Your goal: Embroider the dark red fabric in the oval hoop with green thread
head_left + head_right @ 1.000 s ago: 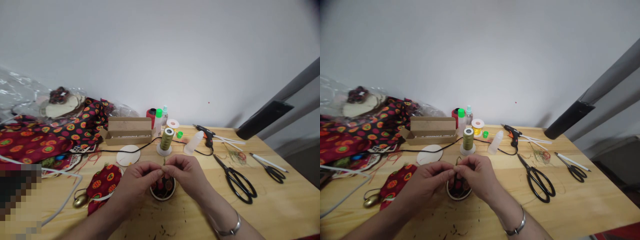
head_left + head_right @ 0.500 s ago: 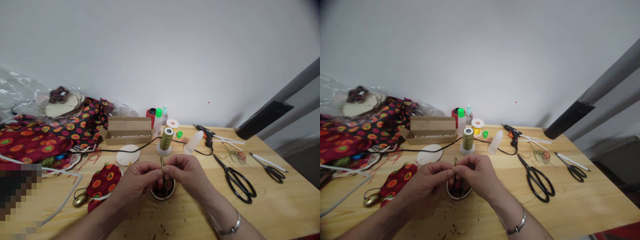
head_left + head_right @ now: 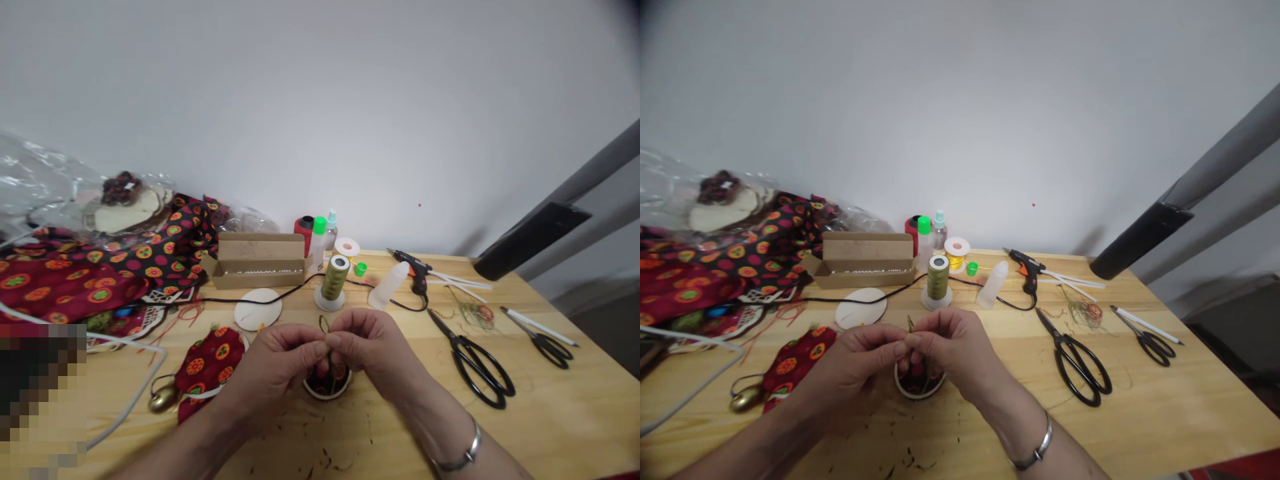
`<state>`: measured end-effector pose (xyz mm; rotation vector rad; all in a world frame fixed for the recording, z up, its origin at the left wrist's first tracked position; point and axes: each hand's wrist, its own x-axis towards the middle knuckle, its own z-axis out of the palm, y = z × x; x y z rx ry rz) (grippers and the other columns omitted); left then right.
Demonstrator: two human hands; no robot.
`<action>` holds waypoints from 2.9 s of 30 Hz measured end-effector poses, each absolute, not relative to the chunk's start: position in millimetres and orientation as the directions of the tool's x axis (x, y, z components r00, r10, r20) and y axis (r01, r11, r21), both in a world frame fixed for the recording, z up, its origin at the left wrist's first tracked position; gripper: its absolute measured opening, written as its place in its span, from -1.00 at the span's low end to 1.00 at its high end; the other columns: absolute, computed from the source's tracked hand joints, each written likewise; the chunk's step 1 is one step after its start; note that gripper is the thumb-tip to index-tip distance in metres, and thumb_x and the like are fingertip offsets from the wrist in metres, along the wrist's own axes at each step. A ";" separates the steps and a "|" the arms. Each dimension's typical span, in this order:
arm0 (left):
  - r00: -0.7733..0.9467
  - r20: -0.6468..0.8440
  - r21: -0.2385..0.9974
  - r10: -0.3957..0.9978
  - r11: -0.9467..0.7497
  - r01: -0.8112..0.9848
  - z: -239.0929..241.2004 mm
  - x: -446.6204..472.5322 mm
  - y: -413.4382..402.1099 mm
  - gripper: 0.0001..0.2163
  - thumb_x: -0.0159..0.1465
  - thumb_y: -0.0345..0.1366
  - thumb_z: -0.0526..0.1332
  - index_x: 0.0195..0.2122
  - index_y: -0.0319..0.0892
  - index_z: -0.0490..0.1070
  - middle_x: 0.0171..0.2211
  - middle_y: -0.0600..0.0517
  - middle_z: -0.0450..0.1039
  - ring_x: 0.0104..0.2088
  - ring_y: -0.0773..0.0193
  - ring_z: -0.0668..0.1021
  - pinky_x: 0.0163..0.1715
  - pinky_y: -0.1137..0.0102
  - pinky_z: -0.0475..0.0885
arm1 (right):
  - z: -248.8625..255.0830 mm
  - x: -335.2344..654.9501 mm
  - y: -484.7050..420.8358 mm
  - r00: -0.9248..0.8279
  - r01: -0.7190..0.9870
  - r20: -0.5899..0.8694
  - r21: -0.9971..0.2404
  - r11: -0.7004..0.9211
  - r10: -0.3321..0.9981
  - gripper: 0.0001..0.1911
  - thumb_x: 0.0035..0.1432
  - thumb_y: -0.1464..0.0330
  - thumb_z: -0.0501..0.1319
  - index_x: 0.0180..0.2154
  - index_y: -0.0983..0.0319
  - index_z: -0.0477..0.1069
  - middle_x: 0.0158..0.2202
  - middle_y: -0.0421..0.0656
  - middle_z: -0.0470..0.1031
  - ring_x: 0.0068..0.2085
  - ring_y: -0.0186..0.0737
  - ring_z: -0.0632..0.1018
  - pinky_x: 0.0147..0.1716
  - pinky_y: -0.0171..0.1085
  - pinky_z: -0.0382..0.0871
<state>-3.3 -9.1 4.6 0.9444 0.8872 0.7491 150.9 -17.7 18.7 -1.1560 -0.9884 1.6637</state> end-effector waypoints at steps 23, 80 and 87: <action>0.282 -0.278 0.915 0.918 0.343 -0.214 1.7 -8.1 -2.9 -0.91 0.04 -0.30 0.31 -0.52 -0.21 0.49 -0.66 0.16 0.40 -0.74 0.60 0.14 -0.75 0.62 -0.04 | 24.6 163.2 -17.3 -0.123 0.401 0.049 -0.911 0.095 0.991 -0.84 0.04 0.36 0.19 -0.49 0.30 0.48 -0.56 -0.21 0.40 -0.50 -0.37 0.35 -0.51 -0.39 0.23; 0.355 -0.394 0.809 0.848 0.503 -0.304 -1.5 -0.4 -8.5 -0.91 0.02 -0.29 0.33 -0.51 -0.21 0.51 -0.71 0.17 0.33 -0.66 0.47 0.38 -0.59 0.57 0.26 | 13.9 145.1 -17.4 -0.066 -0.105 -0.194 -0.974 -0.201 0.979 -0.83 -0.14 0.36 0.32 -0.43 0.31 0.53 -0.57 -0.23 0.44 -0.58 -0.47 0.32 -0.58 -0.43 0.21; 0.344 -0.381 0.831 0.859 0.481 -0.281 -5.7 -1.3 -9.4 -0.90 0.02 -0.29 0.32 -0.53 -0.21 0.50 -0.72 0.16 0.34 -0.66 0.48 0.35 -0.59 0.56 0.22 | 14.8 145.0 -16.9 -0.052 -0.112 -0.177 -0.977 -0.182 0.983 -0.93 -0.18 0.40 0.33 -0.53 0.28 0.53 -0.57 -0.23 0.49 -0.54 -0.41 0.39 -0.49 -0.38 0.28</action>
